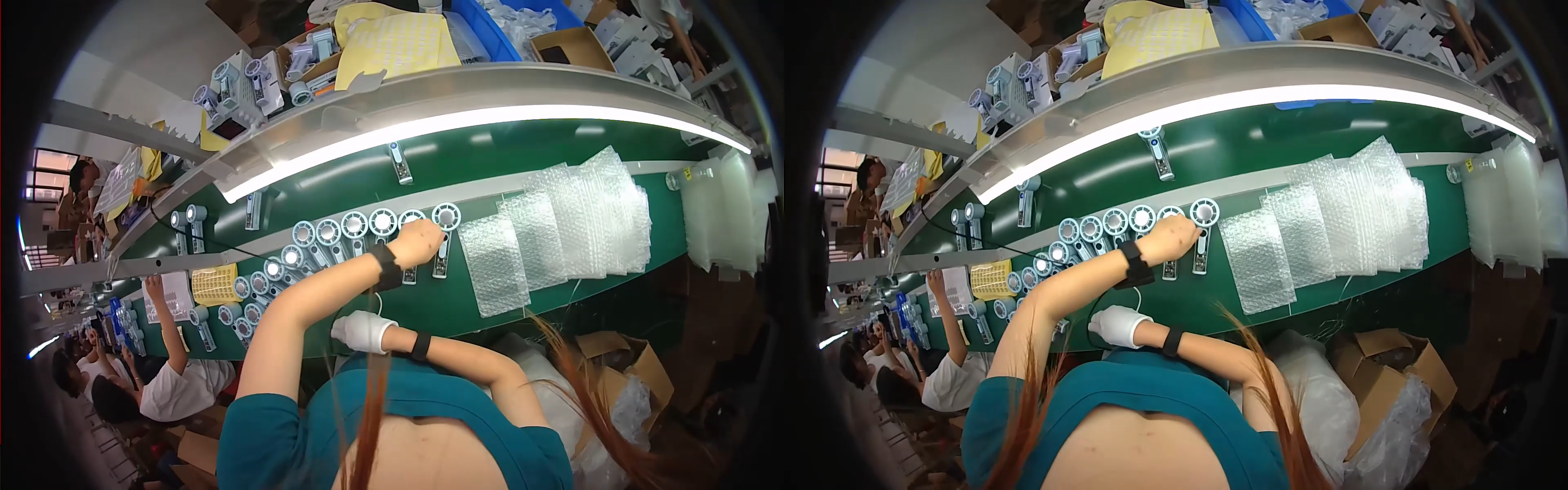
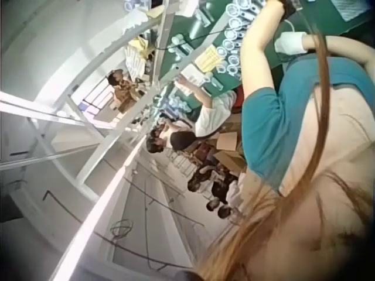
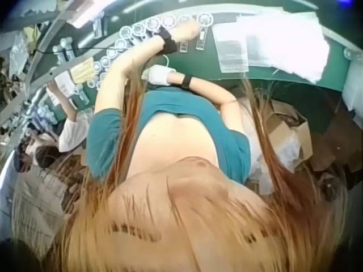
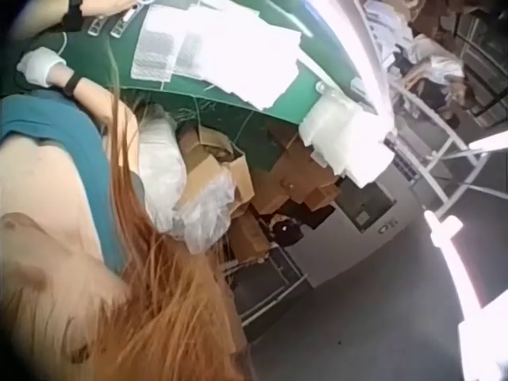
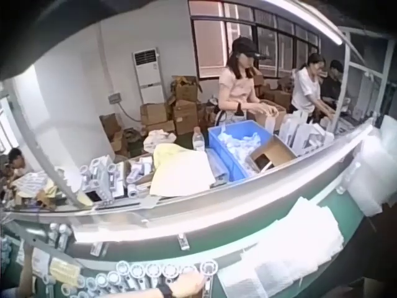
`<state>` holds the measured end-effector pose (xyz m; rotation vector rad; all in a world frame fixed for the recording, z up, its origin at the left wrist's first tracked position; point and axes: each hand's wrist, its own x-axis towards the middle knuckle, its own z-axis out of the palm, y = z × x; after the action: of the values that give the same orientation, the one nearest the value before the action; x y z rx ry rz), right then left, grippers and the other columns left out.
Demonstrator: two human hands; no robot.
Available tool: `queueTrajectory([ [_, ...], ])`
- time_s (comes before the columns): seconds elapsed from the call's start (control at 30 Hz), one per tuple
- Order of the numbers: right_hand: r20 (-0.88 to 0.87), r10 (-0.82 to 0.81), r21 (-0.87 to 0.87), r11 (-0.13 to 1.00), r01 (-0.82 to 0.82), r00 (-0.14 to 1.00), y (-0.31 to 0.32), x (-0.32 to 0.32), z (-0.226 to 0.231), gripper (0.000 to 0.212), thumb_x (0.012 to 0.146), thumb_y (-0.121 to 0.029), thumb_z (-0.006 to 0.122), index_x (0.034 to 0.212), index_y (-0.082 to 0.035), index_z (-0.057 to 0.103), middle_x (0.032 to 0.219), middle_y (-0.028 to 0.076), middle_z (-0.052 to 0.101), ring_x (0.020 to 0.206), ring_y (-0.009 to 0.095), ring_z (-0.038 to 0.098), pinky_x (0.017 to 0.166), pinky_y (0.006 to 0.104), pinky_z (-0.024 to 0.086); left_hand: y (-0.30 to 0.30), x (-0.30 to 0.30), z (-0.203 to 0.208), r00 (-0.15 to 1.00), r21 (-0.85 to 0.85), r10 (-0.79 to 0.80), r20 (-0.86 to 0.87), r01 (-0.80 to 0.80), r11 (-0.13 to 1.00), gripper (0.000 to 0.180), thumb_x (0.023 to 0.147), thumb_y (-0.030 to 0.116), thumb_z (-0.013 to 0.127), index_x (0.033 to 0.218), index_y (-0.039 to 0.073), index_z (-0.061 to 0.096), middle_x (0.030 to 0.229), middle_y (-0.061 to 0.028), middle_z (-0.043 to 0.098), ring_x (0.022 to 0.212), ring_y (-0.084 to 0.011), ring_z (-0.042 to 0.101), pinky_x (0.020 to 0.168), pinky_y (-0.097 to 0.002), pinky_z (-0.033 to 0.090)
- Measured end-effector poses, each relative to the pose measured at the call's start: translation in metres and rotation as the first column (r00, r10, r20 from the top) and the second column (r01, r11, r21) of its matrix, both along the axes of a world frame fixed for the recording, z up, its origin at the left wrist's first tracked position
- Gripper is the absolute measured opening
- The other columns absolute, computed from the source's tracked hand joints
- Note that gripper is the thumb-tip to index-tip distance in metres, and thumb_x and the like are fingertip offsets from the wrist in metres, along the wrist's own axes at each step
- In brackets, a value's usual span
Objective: Inspecting and testing small portable bladeless fans at an electronics factory assembly line.
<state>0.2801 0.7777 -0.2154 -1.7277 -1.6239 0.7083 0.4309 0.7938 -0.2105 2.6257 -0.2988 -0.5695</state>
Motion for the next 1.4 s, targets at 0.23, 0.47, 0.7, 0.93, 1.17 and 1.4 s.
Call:
queueTrajectory([
  [0.23, -0.116, -0.291, -0.165, 0.949, 0.27, 0.95, -0.013, 0.031, -0.018, 0.014, 0.08, -0.015, 0.046, 0.082, -0.003, 0.054, 0.07, 0.012, 0.055, 0.066, 0.031, 0.056, 0.059, 0.0376, 0.046, 0.059, 0.098, -0.01, 0.833, -0.235, 0.421, 0.358, -0.356, 0.905, 0.043, 0.083, 0.037, 0.048, 0.102, -0.001, 0.052, 0.095, -0.0218, 0.059, 0.086, -0.0326, 0.058, 0.071, -0.0377, 0.048],
  [0.47, -0.251, -0.624, 0.011, 0.763, 0.646, 0.74, -0.051, 0.059, 0.008, 0.021, 0.086, -0.018, 0.046, 0.075, -0.002, 0.053, 0.062, 0.009, 0.052, 0.057, 0.021, 0.052, 0.051, 0.0321, 0.042, 0.057, 0.08, 0.023, 0.562, -0.665, 0.432, -0.705, -0.736, -0.127, 0.029, 0.082, 0.028, 0.054, 0.093, 0.002, 0.051, 0.083, -0.0128, 0.057, 0.076, -0.0233, 0.057, 0.064, -0.0323, 0.048],
  [0.7, -0.646, -0.694, -0.086, 0.48, 0.873, 0.318, -0.047, 0.078, 0.101, 0.026, 0.088, -0.013, 0.046, 0.065, -0.003, 0.052, 0.054, -0.002, 0.043, 0.047, 0.003, 0.038, 0.043, 0.0189, 0.03, 0.067, -0.027, 0.086, 0.336, -0.116, -0.216, -0.917, -0.741, -0.661, 0.019, 0.082, 0.021, 0.057, 0.079, 0.006, 0.046, 0.066, -0.0047, 0.048, 0.058, -0.0151, 0.049, 0.053, -0.028, 0.045],
  [0.93, -0.516, -0.696, -0.058, 0.611, 0.79, 0.5, -0.042, 0.041, 0.133, 0.022, 0.086, -0.014, 0.051, 0.069, 0.0, 0.055, 0.05, 0.003, 0.046, 0.046, 0.005, 0.04, 0.043, 0.0223, 0.034, 0.063, -0.102, 0.119, 0.405, -0.294, 0.044, -0.913, -0.581, -0.759, 0.021, 0.083, 0.024, 0.056, 0.078, 0.008, 0.044, 0.063, -0.0027, 0.045, 0.052, -0.0112, 0.045, 0.048, -0.0236, 0.042],
  [1.17, -0.589, -0.704, -0.35, 0.665, 0.66, 0.398, -0.044, 0.011, 0.165, 0.025, 0.086, -0.014, 0.051, 0.066, 0.0, 0.055, 0.049, -0.002, 0.044, 0.044, 0.003, 0.036, 0.041, 0.0203, 0.03, 0.051, -0.146, 0.134, 0.389, -0.558, 0.408, -0.826, -0.466, -0.686, 0.034, 0.084, 0.039, 0.052, 0.085, 0.006, 0.043, 0.064, -0.0021, 0.046, 0.052, -0.0099, 0.047, 0.048, -0.0239, 0.044],
  [1.4, -0.711, -0.642, -0.324, 0.663, 0.675, 0.289, -0.039, -0.017, 0.167, 0.025, 0.087, -0.015, 0.05, 0.065, -0.002, 0.054, 0.051, -0.005, 0.041, 0.045, 0.001, 0.034, 0.04, 0.0179, 0.025, 0.045, -0.173, 0.134, 0.538, -0.679, 0.493, -0.684, -0.221, -0.7, 0.055, 0.085, 0.056, 0.033, 0.103, 0.005, 0.037, 0.068, -0.0026, 0.043, 0.052, -0.0112, 0.044, 0.05, -0.0247, 0.041],
])
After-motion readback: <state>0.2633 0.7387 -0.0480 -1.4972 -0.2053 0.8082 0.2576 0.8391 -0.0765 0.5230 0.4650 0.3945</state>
